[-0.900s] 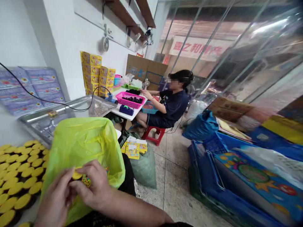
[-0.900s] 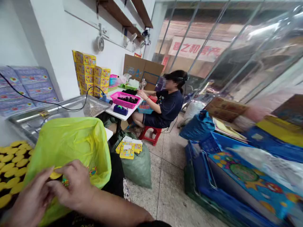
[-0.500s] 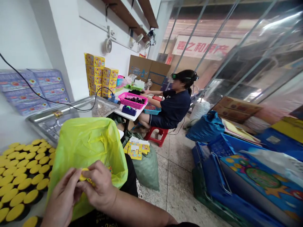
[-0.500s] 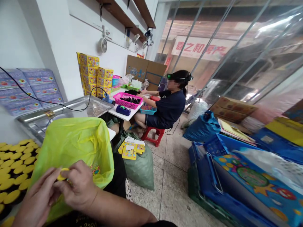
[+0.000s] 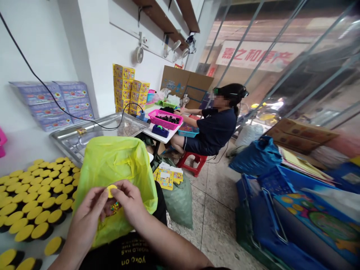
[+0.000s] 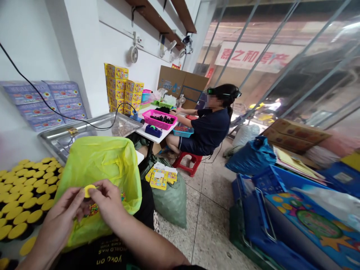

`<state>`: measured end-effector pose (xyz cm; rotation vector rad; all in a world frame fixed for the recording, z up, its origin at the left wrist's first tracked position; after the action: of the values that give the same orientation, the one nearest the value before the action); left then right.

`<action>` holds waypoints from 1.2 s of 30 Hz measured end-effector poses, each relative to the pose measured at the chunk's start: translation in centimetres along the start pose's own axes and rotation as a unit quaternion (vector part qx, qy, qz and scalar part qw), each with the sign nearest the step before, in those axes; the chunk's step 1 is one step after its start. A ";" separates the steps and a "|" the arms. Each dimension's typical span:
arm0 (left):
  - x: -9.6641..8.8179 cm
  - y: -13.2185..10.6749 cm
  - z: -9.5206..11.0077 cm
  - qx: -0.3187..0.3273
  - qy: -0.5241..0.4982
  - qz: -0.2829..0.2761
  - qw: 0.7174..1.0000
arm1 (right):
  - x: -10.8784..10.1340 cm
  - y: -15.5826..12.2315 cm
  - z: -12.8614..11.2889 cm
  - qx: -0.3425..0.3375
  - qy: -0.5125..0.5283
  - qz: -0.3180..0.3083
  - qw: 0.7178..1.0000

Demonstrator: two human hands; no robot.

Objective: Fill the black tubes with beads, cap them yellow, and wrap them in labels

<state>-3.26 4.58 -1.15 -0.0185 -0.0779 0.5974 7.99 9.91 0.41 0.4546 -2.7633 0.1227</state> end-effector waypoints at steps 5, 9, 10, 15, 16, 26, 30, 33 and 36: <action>-0.6 0.4 0.3 0.064 0.072 -0.040 0.995 | -0.8 0.6 0.1 -0.026 -0.027 0.047 0.998; -1.4 -0.1 1.7 0.212 0.168 -0.005 0.963 | -0.5 0.4 -0.1 0.012 -0.017 0.008 1.000; -1.5 -0.5 2.3 0.258 0.193 0.004 0.947 | -0.3 0.2 -0.2 0.022 -0.013 -0.002 1.000; -1.5 -2.2 4.6 0.412 0.246 0.024 0.877 | 0.2 -0.3 -0.5 0.043 -0.009 -0.029 0.999; -1.4 -2.3 4.9 0.421 0.238 0.023 0.875 | 0.3 -0.2 -0.5 0.040 -0.011 -0.032 0.999; -1.1 -5.9 5.8 0.440 0.225 0.071 0.867 | 0.1 -2.1 0.0 -0.014 -0.073 -0.089 0.993; -6.0 -6.5 5.4 0.401 0.188 0.109 0.890 | 1.8 -1.9 0.8 -0.010 -0.115 -0.136 0.984; -11.3 -8.6 4.8 0.298 0.160 0.164 0.927 | 1.3 -1.7 0.0 -0.031 -0.091 -0.070 0.993; -17.4 -11.0 3.9 0.219 0.163 0.267 0.924 | 0.2 -1.2 -0.3 -0.041 -0.057 0.015 0.997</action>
<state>-11.70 -14.34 2.02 0.3041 0.3994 1.1409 8.34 8.78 0.83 0.4122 -2.8750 -0.0090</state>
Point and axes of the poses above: each hand's wrist, its own y-axis towards the middle knuckle, its own x-axis out of the palm, z = x × y, the point moved 6 cm from there along y, towards the middle knuckle, and after that the axes turned 9 degrees about z, right-handed, at the moved point
